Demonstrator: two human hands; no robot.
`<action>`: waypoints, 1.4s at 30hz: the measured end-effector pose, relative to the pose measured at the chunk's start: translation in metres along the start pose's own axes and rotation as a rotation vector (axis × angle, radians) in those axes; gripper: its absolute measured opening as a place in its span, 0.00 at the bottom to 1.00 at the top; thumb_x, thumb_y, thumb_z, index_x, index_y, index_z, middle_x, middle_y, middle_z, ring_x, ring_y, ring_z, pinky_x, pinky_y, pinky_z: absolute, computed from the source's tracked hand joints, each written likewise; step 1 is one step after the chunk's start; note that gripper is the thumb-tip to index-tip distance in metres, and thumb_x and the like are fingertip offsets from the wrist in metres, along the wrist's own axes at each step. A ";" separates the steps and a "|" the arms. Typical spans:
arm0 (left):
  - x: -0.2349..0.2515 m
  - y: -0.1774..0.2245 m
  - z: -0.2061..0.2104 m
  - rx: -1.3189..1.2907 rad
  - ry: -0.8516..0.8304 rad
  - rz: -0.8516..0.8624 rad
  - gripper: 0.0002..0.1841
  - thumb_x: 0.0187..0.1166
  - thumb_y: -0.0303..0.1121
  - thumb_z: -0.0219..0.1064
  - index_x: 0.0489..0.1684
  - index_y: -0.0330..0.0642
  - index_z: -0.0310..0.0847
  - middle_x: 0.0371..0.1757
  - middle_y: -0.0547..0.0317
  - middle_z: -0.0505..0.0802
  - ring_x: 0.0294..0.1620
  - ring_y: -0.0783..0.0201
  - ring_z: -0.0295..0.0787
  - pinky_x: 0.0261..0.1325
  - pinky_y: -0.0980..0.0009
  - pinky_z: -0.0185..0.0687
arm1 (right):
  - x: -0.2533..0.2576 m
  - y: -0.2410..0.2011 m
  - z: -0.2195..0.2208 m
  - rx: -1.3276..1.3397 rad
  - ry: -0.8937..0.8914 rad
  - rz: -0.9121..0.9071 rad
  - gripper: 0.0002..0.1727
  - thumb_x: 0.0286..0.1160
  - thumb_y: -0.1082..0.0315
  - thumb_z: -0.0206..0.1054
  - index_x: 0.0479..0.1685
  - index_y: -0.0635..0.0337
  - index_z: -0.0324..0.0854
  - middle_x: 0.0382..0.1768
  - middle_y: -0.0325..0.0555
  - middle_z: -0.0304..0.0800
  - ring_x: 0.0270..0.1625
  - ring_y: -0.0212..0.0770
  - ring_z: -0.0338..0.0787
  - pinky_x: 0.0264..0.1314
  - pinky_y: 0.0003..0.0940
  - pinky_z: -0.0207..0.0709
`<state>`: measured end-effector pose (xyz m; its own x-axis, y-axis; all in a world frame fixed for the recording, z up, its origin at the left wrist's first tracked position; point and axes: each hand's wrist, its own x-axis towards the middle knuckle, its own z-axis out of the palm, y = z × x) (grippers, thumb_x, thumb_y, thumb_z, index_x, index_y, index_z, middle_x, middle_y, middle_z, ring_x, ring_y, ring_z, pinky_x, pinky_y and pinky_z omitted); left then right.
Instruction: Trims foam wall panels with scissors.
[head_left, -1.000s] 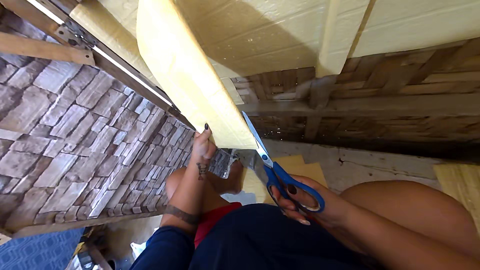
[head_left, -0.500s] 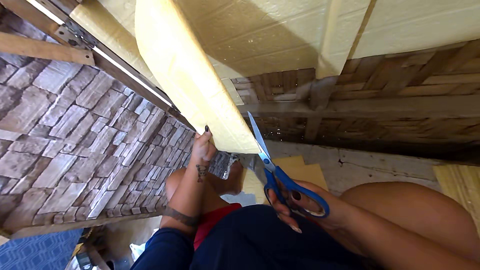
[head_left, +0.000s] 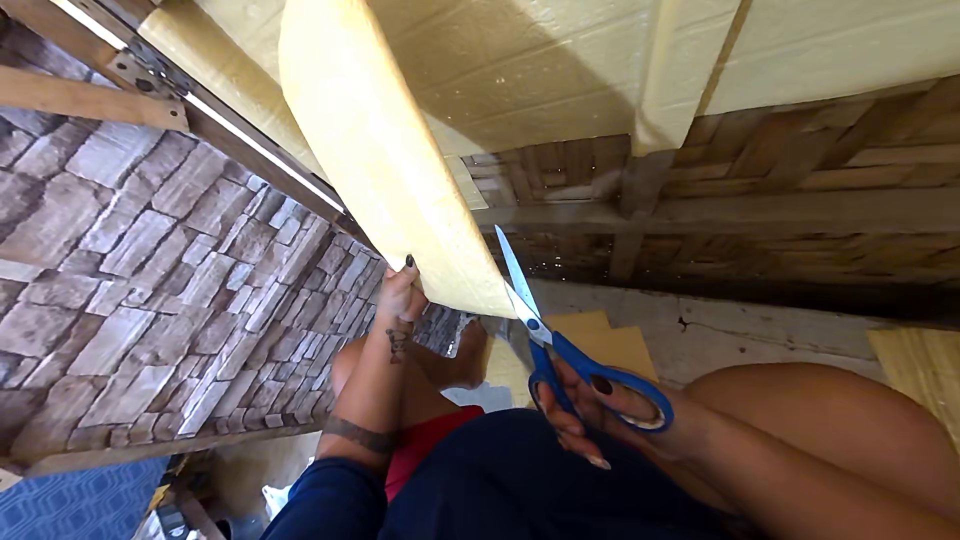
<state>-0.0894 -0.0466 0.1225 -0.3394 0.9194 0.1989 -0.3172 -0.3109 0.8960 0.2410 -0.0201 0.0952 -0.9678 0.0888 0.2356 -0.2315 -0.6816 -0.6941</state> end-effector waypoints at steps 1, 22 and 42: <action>0.001 0.000 -0.001 -0.004 -0.015 0.013 0.23 0.60 0.47 0.86 0.55 0.59 0.88 0.49 0.63 0.97 0.50 0.66 0.95 0.55 0.61 0.93 | 0.000 0.001 0.000 0.002 -0.001 -0.001 0.33 0.72 0.29 0.64 0.55 0.51 0.81 0.35 0.35 0.85 0.34 0.29 0.88 0.36 0.23 0.85; 0.006 -0.010 0.003 -0.014 -0.021 0.052 0.21 0.67 0.46 0.82 0.57 0.58 0.86 0.50 0.63 0.96 0.51 0.66 0.95 0.56 0.62 0.92 | 0.002 -0.004 0.016 -0.077 0.228 0.003 0.22 0.69 0.39 0.74 0.44 0.48 0.84 0.25 0.27 0.82 0.21 0.22 0.82 0.22 0.17 0.79; -0.003 -0.010 0.009 -0.033 -0.071 -0.048 0.21 0.62 0.47 0.85 0.54 0.60 0.88 0.48 0.63 0.97 0.49 0.67 0.95 0.53 0.62 0.93 | 0.004 0.001 -0.004 -0.157 0.037 -0.051 0.30 0.73 0.34 0.67 0.58 0.49 0.78 0.38 0.33 0.84 0.37 0.29 0.88 0.40 0.24 0.86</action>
<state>-0.0769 -0.0442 0.1163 -0.2600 0.9479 0.1843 -0.3609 -0.2724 0.8920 0.2360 -0.0173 0.0926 -0.9567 0.1487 0.2500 -0.2900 -0.5541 -0.7803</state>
